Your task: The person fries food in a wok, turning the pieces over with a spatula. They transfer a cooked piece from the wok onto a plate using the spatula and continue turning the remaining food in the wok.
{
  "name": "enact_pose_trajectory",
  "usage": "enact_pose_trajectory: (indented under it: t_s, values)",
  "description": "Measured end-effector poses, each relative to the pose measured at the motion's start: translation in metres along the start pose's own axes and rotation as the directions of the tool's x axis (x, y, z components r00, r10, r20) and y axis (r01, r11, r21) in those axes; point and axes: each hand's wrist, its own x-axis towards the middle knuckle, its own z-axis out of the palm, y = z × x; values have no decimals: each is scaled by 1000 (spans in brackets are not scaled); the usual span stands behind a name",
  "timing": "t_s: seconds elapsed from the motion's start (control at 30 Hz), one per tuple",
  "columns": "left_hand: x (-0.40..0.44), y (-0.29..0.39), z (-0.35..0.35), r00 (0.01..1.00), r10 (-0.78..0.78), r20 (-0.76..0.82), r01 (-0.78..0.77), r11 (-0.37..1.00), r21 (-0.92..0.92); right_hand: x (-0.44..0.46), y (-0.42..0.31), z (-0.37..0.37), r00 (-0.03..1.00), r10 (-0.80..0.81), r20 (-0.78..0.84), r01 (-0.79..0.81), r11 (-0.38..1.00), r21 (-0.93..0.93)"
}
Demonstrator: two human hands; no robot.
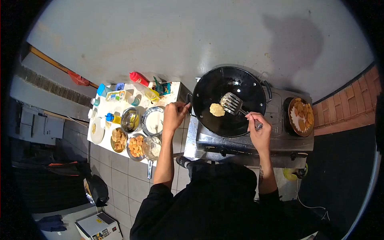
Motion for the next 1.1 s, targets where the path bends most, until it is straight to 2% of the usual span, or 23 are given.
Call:
enact_pose_trajectory:
  t_s: [0.1, 0.17, 0.3, 0.37, 0.5, 0.6, 0.7, 0.73, 0.83, 0.93, 1.1]
  values:
    - [1, -1, 0, 999, 49, -20, -49, 999, -9, 0, -12, -3, 999, -13, 42, 14, 1000, -15]
    - [1, 5, -4, 999, -29, 35, 28, 999, 23, -1, -21, -4, 992, -91, 82, 97, 992, -78]
    - [1, 0, -4, 999, -21, 46, 19, 999, 30, -6, -36, -6, 986, -98, 133, 108, 992, -70]
    - [2, -10, 0, 1000, 10, 26, -9, 1000, -25, -9, -35, -5, 976, -143, 163, 155, 986, -68]
    - [2, -6, -4, 998, -3, 64, 4, 1000, -18, -13, -35, -5, 982, -69, 175, 82, 994, -67]
    - [3, -8, -4, 998, 7, 58, -8, 1000, 10, -7, -35, -8, 979, -163, 123, 176, 978, -109]
    - [4, -10, -3, 998, 16, 60, -17, 1000, 10, -2, -26, -17, 997, -18, -75, 5, 987, -163]
    - [3, -8, -3, 998, 8, 60, -8, 1000, 10, -1, -20, -20, 997, -18, -74, 6, 987, -162]
    - [4, -9, -2, 998, 4, 55, -4, 1000, 11, 2, -12, -23, 980, 107, -170, -141, 969, -204]
    - [4, -8, 0, 999, 10, 44, -10, 1000, -1, 6, -5, -15, 993, 50, -106, -68, 982, -175]
    - [4, -9, 1, 999, 11, 51, -11, 1000, 10, 6, 5, 8, 989, 117, -88, -127, 986, -112]
